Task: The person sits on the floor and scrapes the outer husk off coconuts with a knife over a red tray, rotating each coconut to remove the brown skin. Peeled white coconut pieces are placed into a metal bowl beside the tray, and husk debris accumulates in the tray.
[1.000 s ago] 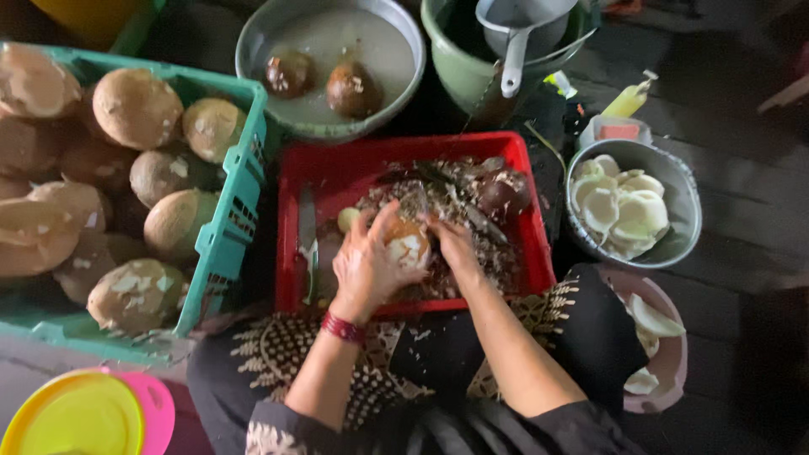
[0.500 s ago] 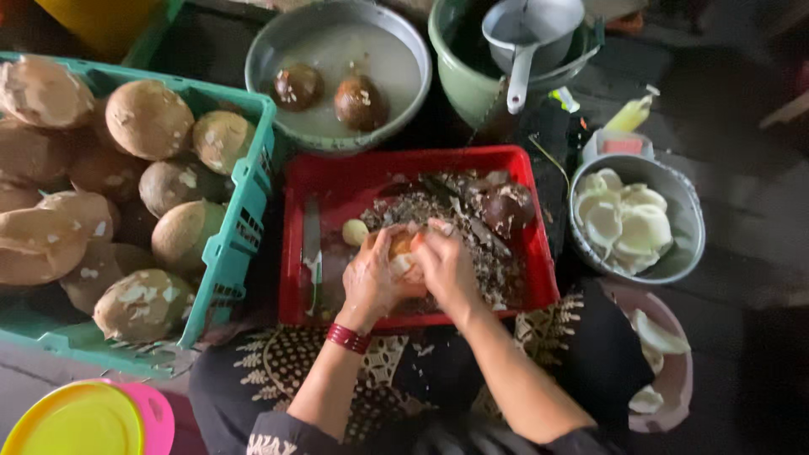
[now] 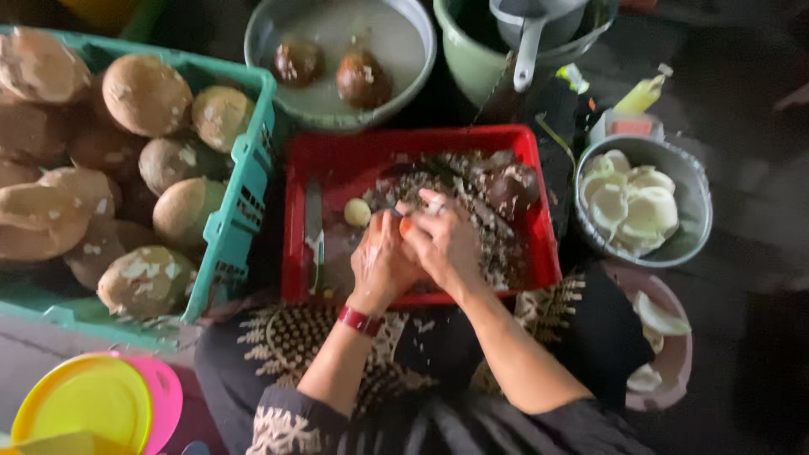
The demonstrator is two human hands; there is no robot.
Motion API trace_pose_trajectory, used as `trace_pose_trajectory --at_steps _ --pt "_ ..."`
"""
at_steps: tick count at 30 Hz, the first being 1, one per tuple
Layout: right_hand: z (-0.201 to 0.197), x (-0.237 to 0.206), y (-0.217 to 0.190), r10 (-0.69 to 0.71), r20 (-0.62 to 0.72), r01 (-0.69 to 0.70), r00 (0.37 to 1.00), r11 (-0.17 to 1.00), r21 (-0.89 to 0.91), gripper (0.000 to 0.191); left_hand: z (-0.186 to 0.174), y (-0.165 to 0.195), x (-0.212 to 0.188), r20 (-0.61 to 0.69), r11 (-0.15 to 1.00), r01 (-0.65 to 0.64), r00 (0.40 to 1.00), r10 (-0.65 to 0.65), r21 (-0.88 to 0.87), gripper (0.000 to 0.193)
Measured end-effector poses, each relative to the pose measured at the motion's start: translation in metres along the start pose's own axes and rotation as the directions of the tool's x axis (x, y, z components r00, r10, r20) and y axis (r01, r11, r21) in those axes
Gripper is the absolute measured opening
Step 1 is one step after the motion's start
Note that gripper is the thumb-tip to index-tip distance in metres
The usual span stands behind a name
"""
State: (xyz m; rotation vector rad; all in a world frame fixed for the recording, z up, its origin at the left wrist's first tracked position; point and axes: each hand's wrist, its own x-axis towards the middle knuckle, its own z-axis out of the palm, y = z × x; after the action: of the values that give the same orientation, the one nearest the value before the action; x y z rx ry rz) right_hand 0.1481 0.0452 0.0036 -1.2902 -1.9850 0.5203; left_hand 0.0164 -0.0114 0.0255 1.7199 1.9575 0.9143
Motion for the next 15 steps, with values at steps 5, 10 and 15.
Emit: trace_pose_trajectory --at_steps 5,10,15 --pt "0.01 0.016 0.025 0.594 0.514 -0.762 0.619 0.294 0.577 0.031 0.007 0.012 -0.007 -0.131 0.937 -0.095 0.981 0.146 0.335 0.081" --pt "0.01 0.008 0.035 0.568 0.584 -0.723 0.581 0.031 0.69 0.032 -0.009 0.004 -0.008 -0.066 0.994 -0.056 0.996 0.063 0.098 0.102" --pt "0.018 -0.033 -0.013 -0.179 -0.254 0.167 0.951 0.984 -0.066 0.027 -0.014 -0.014 0.006 0.058 0.985 0.119 0.992 -0.112 -0.126 0.087"
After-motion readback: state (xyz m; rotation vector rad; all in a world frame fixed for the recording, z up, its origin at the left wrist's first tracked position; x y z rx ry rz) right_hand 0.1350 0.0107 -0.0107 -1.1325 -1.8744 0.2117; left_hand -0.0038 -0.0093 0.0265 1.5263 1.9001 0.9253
